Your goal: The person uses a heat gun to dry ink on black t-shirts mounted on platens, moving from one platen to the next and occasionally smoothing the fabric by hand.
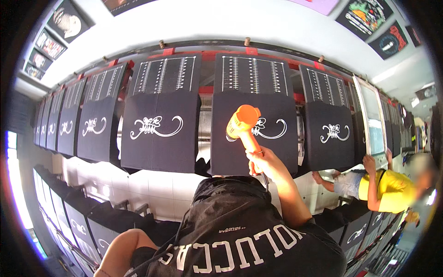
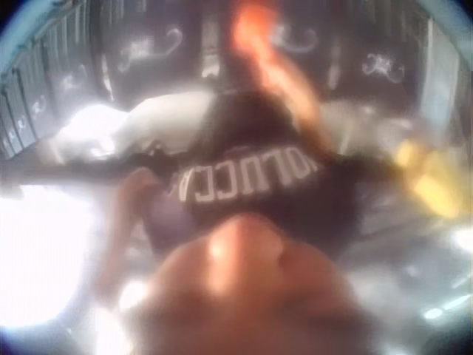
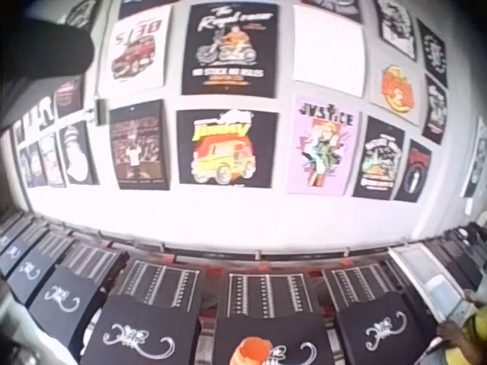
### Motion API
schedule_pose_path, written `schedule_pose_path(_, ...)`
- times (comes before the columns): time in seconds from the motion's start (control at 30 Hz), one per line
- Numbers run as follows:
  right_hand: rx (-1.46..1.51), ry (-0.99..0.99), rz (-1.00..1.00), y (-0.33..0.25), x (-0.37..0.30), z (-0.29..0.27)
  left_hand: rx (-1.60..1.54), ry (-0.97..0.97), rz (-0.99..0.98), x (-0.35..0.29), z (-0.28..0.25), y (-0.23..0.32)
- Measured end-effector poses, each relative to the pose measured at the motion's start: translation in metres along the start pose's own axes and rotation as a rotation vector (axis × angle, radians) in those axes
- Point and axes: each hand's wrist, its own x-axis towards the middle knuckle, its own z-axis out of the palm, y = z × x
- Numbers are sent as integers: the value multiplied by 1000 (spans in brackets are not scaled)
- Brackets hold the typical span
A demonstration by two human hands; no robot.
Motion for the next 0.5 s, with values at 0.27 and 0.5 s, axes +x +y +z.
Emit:
schedule_pose_path(0.27, -85, 13, 2, -3, 1, 18, 594, 461, 312, -22, -84, 117)
schedule_pose_path(0.5, -65, 70, -10, 2, 8, 25, 294, 315, 55, -27, -136, 170)
